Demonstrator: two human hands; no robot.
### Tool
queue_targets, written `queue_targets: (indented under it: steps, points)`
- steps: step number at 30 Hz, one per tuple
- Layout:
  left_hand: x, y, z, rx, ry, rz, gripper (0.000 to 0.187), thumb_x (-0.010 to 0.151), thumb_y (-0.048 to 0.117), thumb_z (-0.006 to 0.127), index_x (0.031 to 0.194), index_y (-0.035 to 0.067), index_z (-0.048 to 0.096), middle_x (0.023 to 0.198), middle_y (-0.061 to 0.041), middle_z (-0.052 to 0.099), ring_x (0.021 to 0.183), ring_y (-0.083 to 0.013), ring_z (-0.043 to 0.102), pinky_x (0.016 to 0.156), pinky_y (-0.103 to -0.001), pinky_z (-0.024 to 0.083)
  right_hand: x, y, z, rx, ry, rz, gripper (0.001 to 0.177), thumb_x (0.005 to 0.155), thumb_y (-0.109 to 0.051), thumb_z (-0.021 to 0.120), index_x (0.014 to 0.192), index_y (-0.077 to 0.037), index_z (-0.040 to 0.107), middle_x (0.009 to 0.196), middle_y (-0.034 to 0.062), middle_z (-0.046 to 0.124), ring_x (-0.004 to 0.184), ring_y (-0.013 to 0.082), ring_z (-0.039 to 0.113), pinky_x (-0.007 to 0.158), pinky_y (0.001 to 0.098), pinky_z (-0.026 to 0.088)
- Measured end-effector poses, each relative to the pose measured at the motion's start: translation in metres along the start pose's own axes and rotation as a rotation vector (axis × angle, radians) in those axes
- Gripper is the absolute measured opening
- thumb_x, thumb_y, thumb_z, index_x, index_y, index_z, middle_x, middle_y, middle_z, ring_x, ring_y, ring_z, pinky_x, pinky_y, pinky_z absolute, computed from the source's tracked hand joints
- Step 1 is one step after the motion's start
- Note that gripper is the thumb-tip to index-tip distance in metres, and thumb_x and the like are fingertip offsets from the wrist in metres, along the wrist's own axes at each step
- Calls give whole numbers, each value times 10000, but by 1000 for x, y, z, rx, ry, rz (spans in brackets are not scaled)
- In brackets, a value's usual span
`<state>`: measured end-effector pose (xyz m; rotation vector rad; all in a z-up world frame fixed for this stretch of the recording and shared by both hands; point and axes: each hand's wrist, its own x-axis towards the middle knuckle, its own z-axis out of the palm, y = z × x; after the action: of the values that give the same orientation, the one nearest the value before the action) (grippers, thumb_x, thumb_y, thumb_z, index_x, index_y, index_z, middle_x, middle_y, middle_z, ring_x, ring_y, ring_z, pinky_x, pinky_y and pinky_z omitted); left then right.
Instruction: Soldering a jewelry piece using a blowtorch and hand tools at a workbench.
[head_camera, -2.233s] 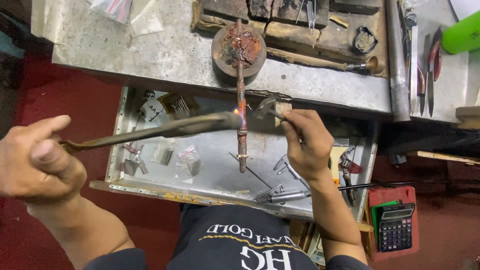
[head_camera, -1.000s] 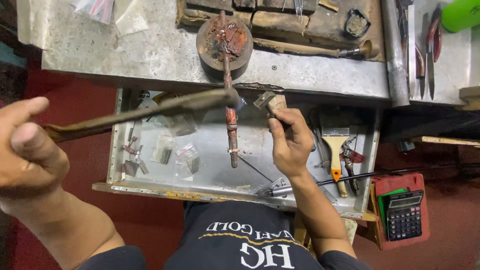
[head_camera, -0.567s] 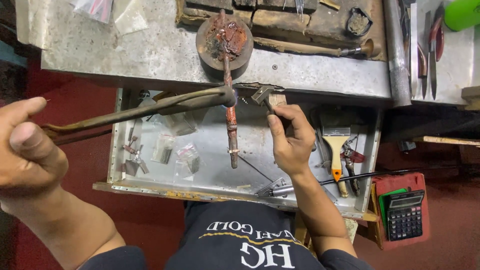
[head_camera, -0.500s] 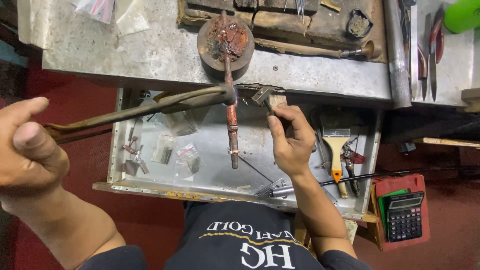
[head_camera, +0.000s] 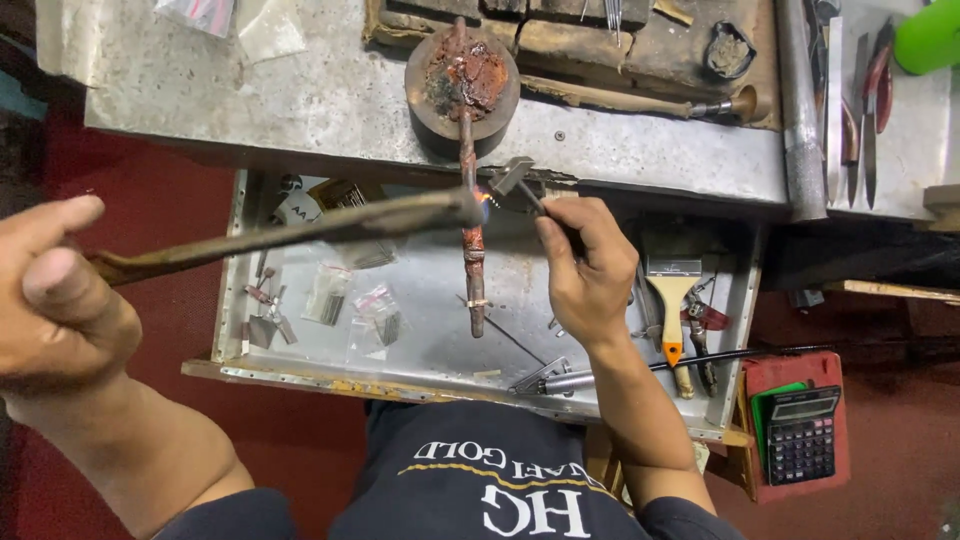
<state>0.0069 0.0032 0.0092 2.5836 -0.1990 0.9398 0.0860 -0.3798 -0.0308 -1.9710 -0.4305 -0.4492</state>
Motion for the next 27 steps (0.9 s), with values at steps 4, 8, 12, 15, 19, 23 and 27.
queue_targets:
  steps: [4,8,12,15,19,23,27]
  points:
    - [-15,-9,2,-16,30,-62,767,1376,271,272,1265,-299,773,1214,-386,747,923,-426,633,832,-479,484,10,-1,1,-58,-18,-66,111,1016,17,653,1115,63,673,1052,203,714,967,302,716,873,349,610]
    - [-28,-18,-1,118,76,-113,765,1397,199,229,1298,-282,816,1209,-331,793,847,-366,635,732,-422,461,7,4,0,-32,-56,-121,138,1020,21,652,1148,68,667,1059,214,717,960,316,712,867,356,600]
    - [-34,-20,-4,174,91,-156,724,1384,129,242,1279,-264,841,1214,-291,821,853,-341,638,732,-403,462,3,0,-7,-78,-94,-159,149,1012,63,644,1157,79,674,1055,215,732,948,327,729,880,370,611]
    - [-28,-17,0,81,89,-135,769,1418,241,243,1269,-298,770,1197,-357,784,818,-370,591,741,-435,444,0,0,-14,-126,-118,-219,138,1008,72,656,1143,66,683,1021,197,732,859,305,703,786,359,573]
    - [-29,-16,5,59,86,-141,794,1414,255,232,1290,-301,784,1212,-359,775,873,-389,640,765,-436,470,12,7,-20,-169,-132,-263,161,1003,51,667,1163,61,681,1065,228,736,906,323,715,812,383,602]
    - [-29,-16,4,23,89,-115,757,1403,211,240,1265,-319,762,1208,-384,762,865,-399,607,778,-448,460,32,2,-20,-201,-170,-303,130,1022,83,654,1147,67,684,1026,201,729,946,340,711,851,416,561]
    - [-31,-19,4,9,105,-76,732,1387,210,268,1189,-323,729,1193,-404,775,872,-433,639,784,-469,477,40,-6,-28,-247,-246,-376,101,1051,52,621,1128,74,683,1033,211,729,915,349,697,796,415,512]
